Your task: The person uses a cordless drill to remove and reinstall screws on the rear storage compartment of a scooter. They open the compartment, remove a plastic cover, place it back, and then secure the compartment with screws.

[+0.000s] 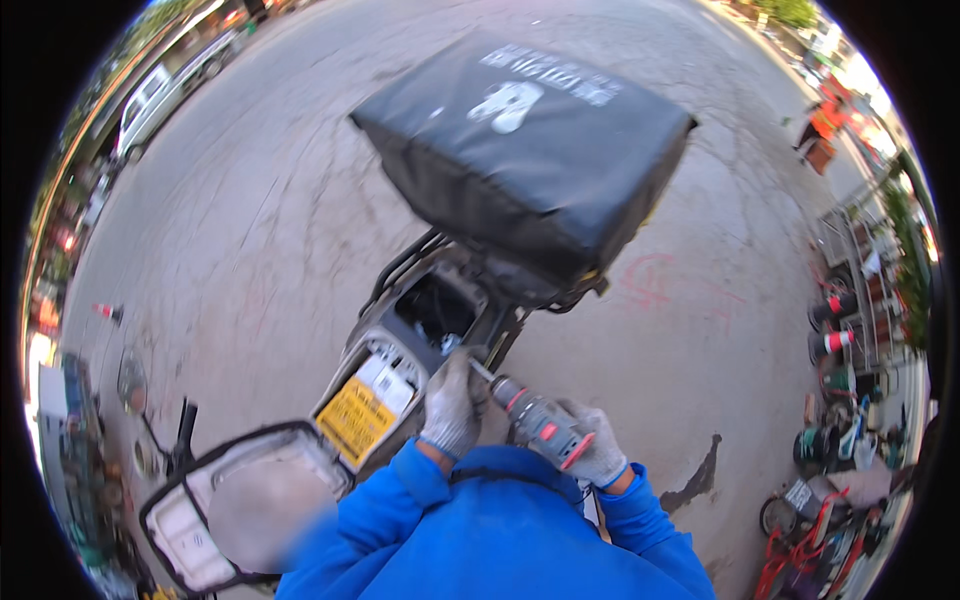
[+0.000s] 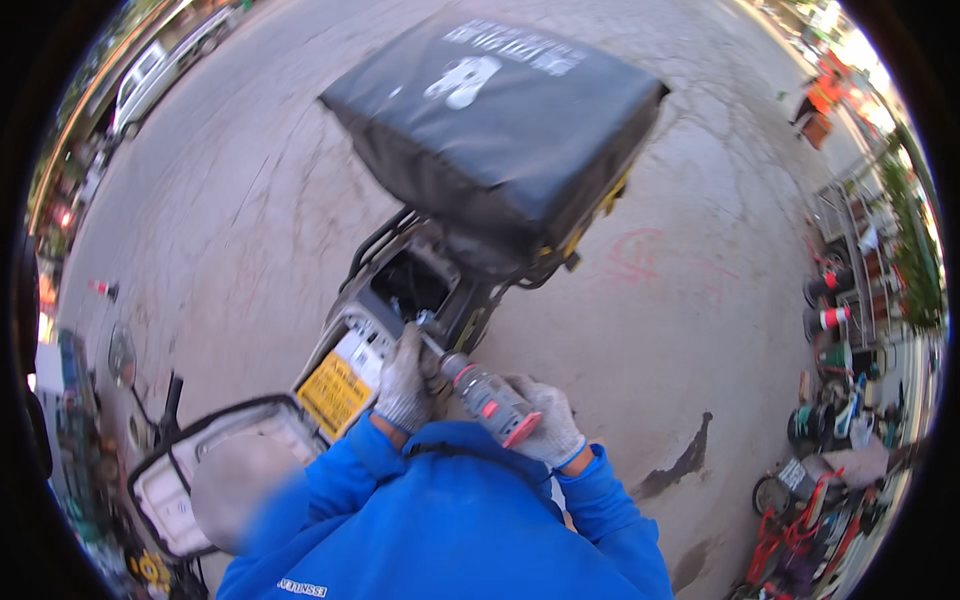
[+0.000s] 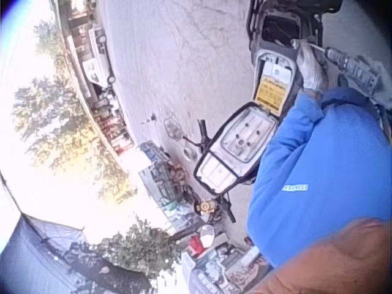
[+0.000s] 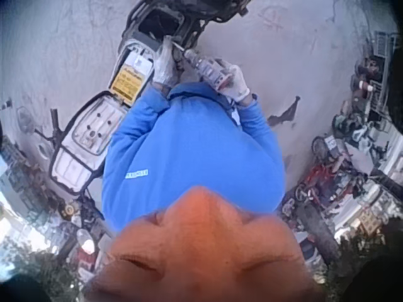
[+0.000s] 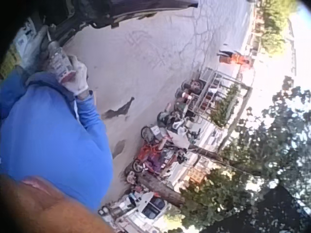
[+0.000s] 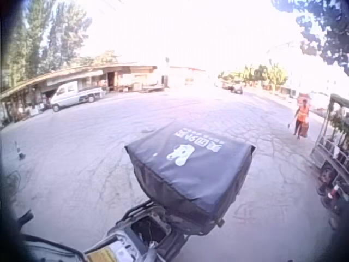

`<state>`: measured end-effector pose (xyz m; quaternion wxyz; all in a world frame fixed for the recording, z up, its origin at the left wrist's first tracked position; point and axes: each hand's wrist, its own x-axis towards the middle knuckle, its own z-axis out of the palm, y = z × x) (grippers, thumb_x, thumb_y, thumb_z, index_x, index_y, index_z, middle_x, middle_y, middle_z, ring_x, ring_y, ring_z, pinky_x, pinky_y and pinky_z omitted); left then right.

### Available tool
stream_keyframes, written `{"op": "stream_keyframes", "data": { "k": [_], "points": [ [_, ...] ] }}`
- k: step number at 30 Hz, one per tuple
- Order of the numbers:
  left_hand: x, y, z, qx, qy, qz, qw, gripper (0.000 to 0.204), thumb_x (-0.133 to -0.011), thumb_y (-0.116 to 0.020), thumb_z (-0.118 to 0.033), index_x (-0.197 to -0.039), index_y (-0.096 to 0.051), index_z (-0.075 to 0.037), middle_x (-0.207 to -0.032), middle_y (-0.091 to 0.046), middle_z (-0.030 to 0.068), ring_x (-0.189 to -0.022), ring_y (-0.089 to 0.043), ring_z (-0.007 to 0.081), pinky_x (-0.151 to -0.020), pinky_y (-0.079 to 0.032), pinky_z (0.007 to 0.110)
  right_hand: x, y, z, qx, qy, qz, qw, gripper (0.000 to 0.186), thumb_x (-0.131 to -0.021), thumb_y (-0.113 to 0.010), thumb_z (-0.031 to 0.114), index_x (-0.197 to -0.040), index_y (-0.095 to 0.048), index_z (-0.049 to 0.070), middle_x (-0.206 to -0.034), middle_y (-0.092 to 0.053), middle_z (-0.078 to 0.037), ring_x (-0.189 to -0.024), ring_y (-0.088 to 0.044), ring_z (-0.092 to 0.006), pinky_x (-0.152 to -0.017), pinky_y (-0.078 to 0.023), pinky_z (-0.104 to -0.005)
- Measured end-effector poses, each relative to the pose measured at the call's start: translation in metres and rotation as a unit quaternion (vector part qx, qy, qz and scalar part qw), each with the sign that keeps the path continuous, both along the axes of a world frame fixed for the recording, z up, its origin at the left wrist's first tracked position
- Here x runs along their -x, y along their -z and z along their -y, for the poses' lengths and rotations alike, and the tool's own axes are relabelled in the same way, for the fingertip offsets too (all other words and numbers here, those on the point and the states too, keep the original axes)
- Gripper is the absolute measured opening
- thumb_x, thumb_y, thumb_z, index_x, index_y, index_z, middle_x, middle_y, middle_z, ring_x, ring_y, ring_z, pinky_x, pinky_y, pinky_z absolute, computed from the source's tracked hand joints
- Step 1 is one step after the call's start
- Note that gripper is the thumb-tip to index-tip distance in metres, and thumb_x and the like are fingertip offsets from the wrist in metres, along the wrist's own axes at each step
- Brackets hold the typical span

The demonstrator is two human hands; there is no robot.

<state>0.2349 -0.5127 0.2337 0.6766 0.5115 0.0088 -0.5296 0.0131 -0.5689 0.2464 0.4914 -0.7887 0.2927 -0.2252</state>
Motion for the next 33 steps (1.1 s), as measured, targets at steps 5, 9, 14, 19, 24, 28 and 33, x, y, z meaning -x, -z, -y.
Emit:
{"op": "stream_keyframes", "data": {
  "k": [5, 9, 14, 19, 24, 28, 33],
  "points": [
    [0.002, 0.043, -0.021, -0.066, 0.023, -0.029, 0.997, 0.040, -0.113, -0.054, -0.041, -0.125, -0.067, -0.005, -0.065, -0.053, -0.0017, -0.049, -0.042, 0.0099, -0.044, -0.031, 0.028, 0.002, 0.034, -0.002, -0.016, -0.031, -0.107, 0.994, 0.053, -0.080, -0.089, 0.025, -0.124, -0.069, 0.003, -0.103, -0.078, -0.019, -0.091, -0.078, -0.0357, -0.080, -0.062, -0.0417],
    [0.009, 0.064, -0.023, -0.116, 0.003, -0.035, 0.993, 0.035, -0.112, -0.054, -0.035, -0.122, -0.066, -0.003, -0.062, -0.049, 0.0010, -0.046, -0.043, 0.0143, -0.042, -0.033, 0.032, 0.005, 0.056, 0.000, -0.046, -0.057, -0.153, 0.986, 0.052, -0.081, -0.085, 0.024, -0.126, -0.068, 0.003, -0.099, -0.078, -0.021, -0.088, -0.078, -0.0382, -0.078, -0.062, -0.0429],
    [-0.002, 0.097, -0.027, -0.137, -0.004, -0.050, 0.989, 0.036, -0.111, -0.054, -0.035, -0.123, -0.068, -0.004, -0.070, -0.055, -0.0018, -0.053, -0.047, 0.0102, -0.047, -0.035, 0.028, -0.015, 0.072, 0.008, -0.034, -0.096, -0.205, 0.973, 0.050, -0.082, -0.085, 0.023, -0.125, -0.068, 0.004, -0.096, -0.078, -0.019, -0.085, -0.079, -0.0361, -0.075, -0.062, -0.0408],
    [-0.032, 0.155, -0.035, -0.145, -0.041, -0.072, 0.986, 0.032, -0.108, -0.056, -0.036, -0.116, -0.070, -0.008, -0.073, -0.058, -0.0023, -0.057, -0.051, 0.0108, -0.050, -0.038, 0.028, -0.064, 0.090, 0.001, -0.002, -0.115, -0.270, 0.956, 0.053, -0.085, -0.084, 0.030, -0.128, -0.066, 0.006, -0.092, -0.077, -0.021, -0.084, -0.077, -0.0410, -0.072, -0.061, -0.0453],
    [-0.072, 0.197, -0.037, -0.120, -0.032, -0.186, 0.975, 0.027, -0.107, -0.056, -0.030, -0.117, -0.069, -0.008, -0.081, -0.064, 0.0023, -0.057, -0.055, 0.0138, -0.048, -0.040, 0.031, -0.105, 0.116, -0.016, 0.010, -0.083, -0.302, 0.949, 0.046, -0.089, -0.080, 0.034, -0.126, -0.067, 0.010, -0.086, -0.075, -0.022, -0.080, -0.075, -0.0447, -0.070, -0.060, -0.0497],
    [-0.090, 0.229, -0.039, -0.118, -0.050, -0.209, 0.969, 0.028, -0.106, -0.057, -0.027, -0.123, -0.067, -0.007, -0.083, -0.066, 0.0037, -0.056, -0.056, 0.0143, -0.046, -0.040, 0.028, -0.139, 0.126, -0.021, -0.002, -0.069, -0.351, 0.934, 0.043, -0.088, -0.080, 0.032, -0.122, -0.067, 0.008, -0.087, -0.075, -0.021, -0.083, -0.074, -0.0453, -0.070, -0.060, -0.0487],
    [-0.101, 0.250, -0.033, -0.109, -0.030, -0.256, 0.960, 0.028, -0.106, -0.057, -0.029, -0.120, -0.068, -0.007, -0.081, -0.064, 0.0033, -0.057, -0.055, 0.0131, -0.046, -0.038, 0.028, -0.173, 0.121, -0.015, -0.008, -0.066, -0.407, 0.911, 0.037, -0.089, -0.080, 0.024, -0.118, -0.067, 0.005, -0.096, -0.075, -0.023, -0.091, -0.073, -0.0458, -0.075, -0.060, -0.0476]
  ]
}}
